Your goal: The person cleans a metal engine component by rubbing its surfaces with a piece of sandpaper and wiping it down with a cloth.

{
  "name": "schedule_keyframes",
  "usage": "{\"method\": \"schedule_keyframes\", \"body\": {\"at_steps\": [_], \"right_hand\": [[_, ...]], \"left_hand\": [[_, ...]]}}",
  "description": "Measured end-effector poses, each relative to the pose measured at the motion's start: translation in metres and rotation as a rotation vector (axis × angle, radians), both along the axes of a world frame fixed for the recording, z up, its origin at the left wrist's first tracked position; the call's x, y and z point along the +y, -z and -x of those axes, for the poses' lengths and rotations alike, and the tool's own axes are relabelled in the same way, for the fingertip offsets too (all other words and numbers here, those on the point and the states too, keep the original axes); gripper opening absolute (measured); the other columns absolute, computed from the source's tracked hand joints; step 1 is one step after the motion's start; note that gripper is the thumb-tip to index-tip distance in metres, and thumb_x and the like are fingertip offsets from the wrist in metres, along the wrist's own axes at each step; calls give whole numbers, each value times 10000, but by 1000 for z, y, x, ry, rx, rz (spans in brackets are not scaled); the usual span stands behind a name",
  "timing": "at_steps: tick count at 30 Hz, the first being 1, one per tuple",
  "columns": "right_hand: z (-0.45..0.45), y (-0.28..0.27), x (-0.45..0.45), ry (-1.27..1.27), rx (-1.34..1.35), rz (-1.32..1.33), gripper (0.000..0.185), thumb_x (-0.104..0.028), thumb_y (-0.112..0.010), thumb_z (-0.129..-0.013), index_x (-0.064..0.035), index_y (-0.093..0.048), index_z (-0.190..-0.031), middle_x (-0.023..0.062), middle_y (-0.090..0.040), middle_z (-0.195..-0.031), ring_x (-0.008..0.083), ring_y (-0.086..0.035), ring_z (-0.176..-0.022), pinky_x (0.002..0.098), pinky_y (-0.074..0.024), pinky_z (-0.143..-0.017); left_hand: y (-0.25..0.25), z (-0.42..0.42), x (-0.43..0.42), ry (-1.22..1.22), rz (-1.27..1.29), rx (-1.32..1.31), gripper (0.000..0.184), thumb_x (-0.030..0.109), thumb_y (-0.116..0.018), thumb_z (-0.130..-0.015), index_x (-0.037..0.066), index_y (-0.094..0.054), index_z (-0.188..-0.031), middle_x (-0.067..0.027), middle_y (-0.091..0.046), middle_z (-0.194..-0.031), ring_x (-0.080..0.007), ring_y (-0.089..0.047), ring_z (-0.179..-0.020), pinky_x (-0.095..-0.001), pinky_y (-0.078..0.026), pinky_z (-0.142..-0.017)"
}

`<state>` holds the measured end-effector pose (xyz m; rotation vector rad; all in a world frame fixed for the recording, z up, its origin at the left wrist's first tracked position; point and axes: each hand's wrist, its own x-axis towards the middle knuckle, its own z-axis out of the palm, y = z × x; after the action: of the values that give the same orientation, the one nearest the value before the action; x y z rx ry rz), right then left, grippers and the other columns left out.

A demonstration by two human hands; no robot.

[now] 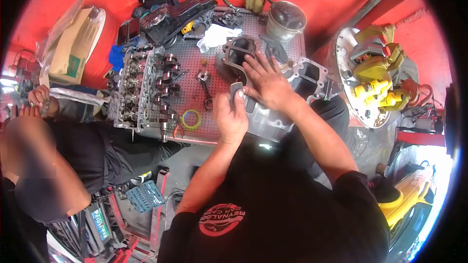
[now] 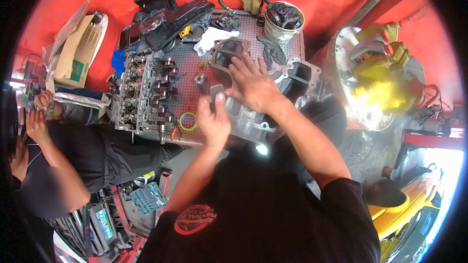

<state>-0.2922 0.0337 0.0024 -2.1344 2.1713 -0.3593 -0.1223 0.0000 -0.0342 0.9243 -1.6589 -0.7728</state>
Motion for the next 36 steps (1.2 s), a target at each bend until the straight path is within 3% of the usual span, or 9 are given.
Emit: {"method": "schedule_keyframes", "body": {"at_steps": [4,7,8,12,18,21,29,33,36], "right_hand": [[13,-23,19,-60,-342,-94,608,-478,-556,-1051,-21,-587,-1451,154,-515,-1570,372,-277,-1579,614,-163,-1277],[39,-46,35,245,-1148,127,416,-393,-581,-1071,-72,-739,-1284,122,-713,-1346,304,-567,-1385,469,-340,-1223],[64,-59,34,332,-974,382,493,-471,-635,-1018,-21,-789,-1149,102,-753,-1175,182,-646,-1069,382,-473,-1006],[197,-63,38,721,-1135,834,402,-310,-709,-980,29,-737,-1194,140,-755,-1105,181,-677,-1034,340,-520,-887],[141,-34,20,482,-553,483,804,-241,-851,-866,26,-468,-1520,235,-512,-1522,351,-499,-1416,448,-379,-1197],[52,-29,-4,159,-81,221,651,-404,-773,-888,-75,-614,-1426,208,-489,-1554,414,-369,-1494,563,-314,-1229],[18,-1,-20,33,-150,26,523,-469,-641,-981,-99,-693,-1347,152,-374,-1661,382,-254,-1575,630,-272,-1237],[28,6,-16,161,-376,154,469,-428,-667,-973,-75,-712,-1278,184,-452,-1584,410,-350,-1512,561,-328,-1222],[19,1,-23,285,-227,128,660,-509,-634,-975,-57,-556,-1449,228,-404,-1596,428,-395,-1474,524,-362,-1201]], "left_hand": [[-5,-1,0,76,-174,3,179,134,-732,-976,14,-617,-909,-151,-625,-829,-341,-602,-761,-455,-478,-698],[-2,0,-4,44,-18,-6,187,171,-715,-1004,16,-655,-918,-103,-627,-716,-195,-556,-595,-386,-440,-574],[-2,1,-4,41,-19,-9,186,169,-716,-1003,16,-656,-916,-106,-628,-721,-197,-560,-602,-386,-442,-578],[-2,1,-5,49,10,-6,176,156,-718,-998,13,-657,-915,-115,-637,-745,-219,-584,-627,-388,-453,-598],[-2,1,-5,72,-48,-18,153,110,-731,-959,5,-626,-919,-151,-623,-832,-338,-596,-747,-446,-465,-685],[-4,3,-3,94,-85,-31,157,92,-734,-942,4,-606,-915,-168,-610,-861,-382,-589,-797,-479,-462,-716],[-3,2,-1,51,-137,-17,174,156,-716,-977,10,-628,-945,-172,-621,-872,-371,-605,-795,-462,-483,-730],[-10,-2,-18,32,-345,12,255,259,-676,-1021,13,-642,-960,-178,-656,-808,-338,-630,-721,-454,-492,-694],[-7,-11,-73,-4,-271,-183,286,298,-660,-1024,20,-649,-959,-196,-663,-791,-340,-631,-709,-462,-486,-682]]}}
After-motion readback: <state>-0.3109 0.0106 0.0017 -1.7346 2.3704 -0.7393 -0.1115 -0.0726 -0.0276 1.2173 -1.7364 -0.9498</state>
